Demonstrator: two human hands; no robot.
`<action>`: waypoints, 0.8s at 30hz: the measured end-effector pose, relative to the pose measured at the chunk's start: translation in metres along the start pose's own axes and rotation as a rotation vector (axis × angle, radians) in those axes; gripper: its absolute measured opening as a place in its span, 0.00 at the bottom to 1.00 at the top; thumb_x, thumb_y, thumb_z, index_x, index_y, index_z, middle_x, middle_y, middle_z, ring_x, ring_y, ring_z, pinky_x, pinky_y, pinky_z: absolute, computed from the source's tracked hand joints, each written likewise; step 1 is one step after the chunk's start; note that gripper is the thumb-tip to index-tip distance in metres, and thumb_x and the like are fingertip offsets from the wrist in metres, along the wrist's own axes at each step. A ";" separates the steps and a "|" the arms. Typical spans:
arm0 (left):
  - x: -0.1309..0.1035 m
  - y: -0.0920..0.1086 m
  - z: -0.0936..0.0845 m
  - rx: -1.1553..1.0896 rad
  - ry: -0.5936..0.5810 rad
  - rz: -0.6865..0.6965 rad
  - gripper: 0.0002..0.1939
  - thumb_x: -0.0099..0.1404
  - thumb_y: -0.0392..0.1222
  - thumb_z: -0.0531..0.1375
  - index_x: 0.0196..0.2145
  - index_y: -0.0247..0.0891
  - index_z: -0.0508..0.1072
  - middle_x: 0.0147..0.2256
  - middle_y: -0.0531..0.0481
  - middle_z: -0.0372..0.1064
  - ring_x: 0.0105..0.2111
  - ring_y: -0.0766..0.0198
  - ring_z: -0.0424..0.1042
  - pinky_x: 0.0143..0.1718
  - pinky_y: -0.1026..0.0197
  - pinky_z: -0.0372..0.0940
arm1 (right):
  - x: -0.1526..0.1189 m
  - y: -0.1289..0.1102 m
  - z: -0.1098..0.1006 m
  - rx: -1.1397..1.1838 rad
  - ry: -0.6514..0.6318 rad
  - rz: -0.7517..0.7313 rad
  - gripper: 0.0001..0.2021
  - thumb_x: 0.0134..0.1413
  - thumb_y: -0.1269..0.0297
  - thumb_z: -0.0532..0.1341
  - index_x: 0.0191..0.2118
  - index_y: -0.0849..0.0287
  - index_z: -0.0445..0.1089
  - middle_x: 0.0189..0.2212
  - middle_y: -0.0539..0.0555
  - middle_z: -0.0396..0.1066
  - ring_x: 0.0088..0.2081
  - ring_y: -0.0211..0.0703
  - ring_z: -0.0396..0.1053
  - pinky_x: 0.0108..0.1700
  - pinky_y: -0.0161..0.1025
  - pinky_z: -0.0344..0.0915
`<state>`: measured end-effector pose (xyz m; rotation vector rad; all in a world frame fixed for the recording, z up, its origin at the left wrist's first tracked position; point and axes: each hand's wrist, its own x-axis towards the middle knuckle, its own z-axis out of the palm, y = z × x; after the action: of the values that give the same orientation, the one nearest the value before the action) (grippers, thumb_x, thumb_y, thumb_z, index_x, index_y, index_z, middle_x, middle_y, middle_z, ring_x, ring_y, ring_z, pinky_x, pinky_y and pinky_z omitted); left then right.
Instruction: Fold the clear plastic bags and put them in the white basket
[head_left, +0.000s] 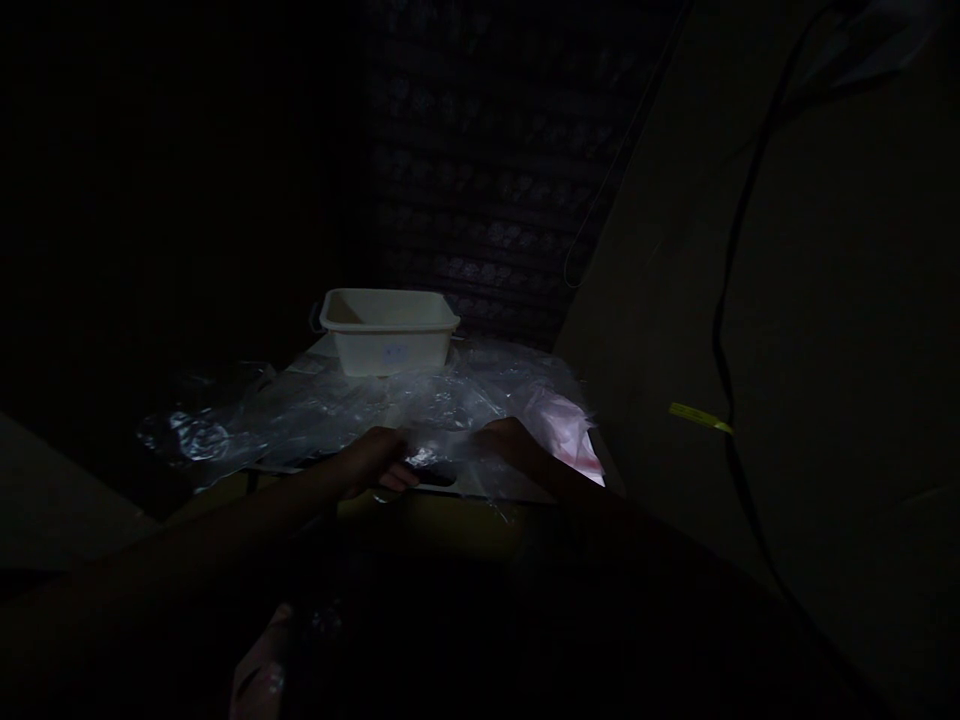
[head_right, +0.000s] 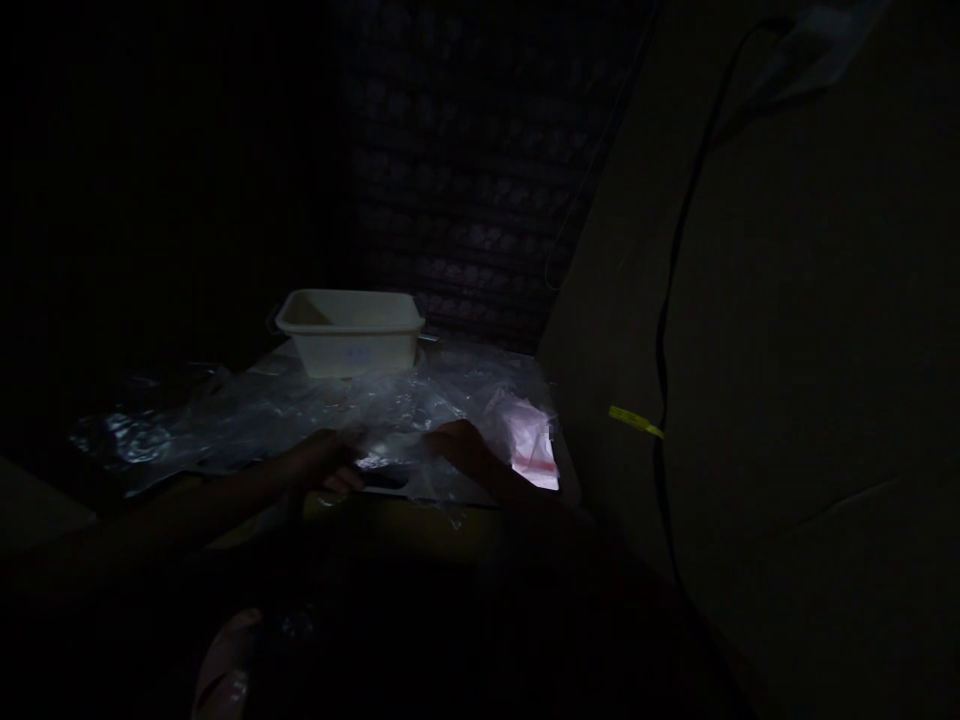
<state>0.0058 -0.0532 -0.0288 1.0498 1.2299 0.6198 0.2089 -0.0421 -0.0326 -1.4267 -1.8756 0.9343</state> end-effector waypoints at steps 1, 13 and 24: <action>0.001 0.000 0.001 0.001 0.025 -0.009 0.16 0.48 0.51 0.51 0.25 0.33 0.62 0.18 0.50 0.63 0.18 0.62 0.68 0.17 0.64 0.61 | 0.001 -0.001 0.000 0.023 0.004 0.016 0.12 0.39 0.65 0.53 0.12 0.63 0.63 0.11 0.48 0.62 0.18 0.31 0.60 0.21 0.29 0.55; 0.004 -0.002 -0.002 -0.007 -0.028 -0.031 0.17 0.47 0.50 0.52 0.27 0.32 0.64 0.24 0.47 0.65 0.17 0.64 0.67 0.14 0.67 0.59 | 0.009 -0.008 0.002 0.017 0.116 0.159 0.14 0.35 0.61 0.54 0.08 0.61 0.59 0.07 0.47 0.57 0.14 0.30 0.57 0.19 0.29 0.52; -0.005 0.005 -0.001 -0.047 0.059 -0.003 0.13 0.44 0.43 0.57 0.27 0.33 0.63 0.19 0.51 0.65 0.21 0.63 0.68 0.19 0.66 0.61 | 0.008 -0.010 -0.004 0.071 0.113 0.155 0.13 0.34 0.62 0.55 0.09 0.63 0.59 0.05 0.44 0.52 0.12 0.27 0.49 0.16 0.29 0.46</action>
<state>0.0045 -0.0556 -0.0221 0.9964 1.2625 0.6781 0.2048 -0.0349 -0.0217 -1.5650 -1.6530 0.9623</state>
